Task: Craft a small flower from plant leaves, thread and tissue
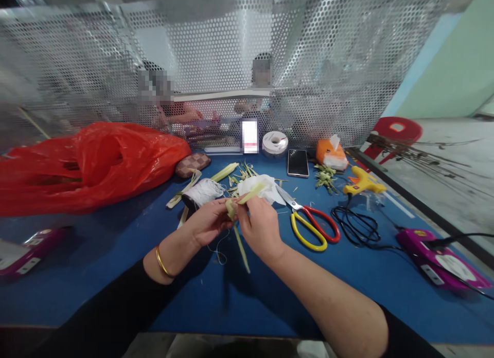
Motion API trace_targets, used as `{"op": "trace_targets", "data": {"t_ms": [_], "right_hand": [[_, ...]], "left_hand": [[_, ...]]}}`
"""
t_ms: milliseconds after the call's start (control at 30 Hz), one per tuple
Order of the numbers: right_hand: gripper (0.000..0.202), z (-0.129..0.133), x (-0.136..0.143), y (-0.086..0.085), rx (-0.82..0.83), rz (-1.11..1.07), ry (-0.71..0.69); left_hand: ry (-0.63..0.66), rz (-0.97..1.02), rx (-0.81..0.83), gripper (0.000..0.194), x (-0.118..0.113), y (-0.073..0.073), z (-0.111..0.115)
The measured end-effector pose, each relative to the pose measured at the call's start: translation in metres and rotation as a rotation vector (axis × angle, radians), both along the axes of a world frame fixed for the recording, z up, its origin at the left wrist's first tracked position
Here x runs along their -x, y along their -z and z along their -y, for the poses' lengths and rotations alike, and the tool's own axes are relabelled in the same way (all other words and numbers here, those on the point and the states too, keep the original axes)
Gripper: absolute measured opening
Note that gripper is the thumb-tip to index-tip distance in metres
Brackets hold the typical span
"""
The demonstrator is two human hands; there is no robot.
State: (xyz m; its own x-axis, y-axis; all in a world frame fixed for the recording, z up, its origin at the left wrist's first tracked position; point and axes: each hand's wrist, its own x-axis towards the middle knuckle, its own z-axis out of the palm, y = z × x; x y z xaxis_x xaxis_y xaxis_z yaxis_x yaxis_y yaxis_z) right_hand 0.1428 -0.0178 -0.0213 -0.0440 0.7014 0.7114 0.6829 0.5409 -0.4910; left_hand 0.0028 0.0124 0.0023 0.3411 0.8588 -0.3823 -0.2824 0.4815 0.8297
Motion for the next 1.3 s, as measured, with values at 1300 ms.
{"op": "trace_targets", "data": {"t_ms": [1300], "right_hand": [[0.052, -0.006, 0.006, -0.007, 0.802, -0.964, -0.344]], "left_hand": [[-0.098, 0.201, 0.242, 0.018, 0.002, -0.005, -0.006]]}}
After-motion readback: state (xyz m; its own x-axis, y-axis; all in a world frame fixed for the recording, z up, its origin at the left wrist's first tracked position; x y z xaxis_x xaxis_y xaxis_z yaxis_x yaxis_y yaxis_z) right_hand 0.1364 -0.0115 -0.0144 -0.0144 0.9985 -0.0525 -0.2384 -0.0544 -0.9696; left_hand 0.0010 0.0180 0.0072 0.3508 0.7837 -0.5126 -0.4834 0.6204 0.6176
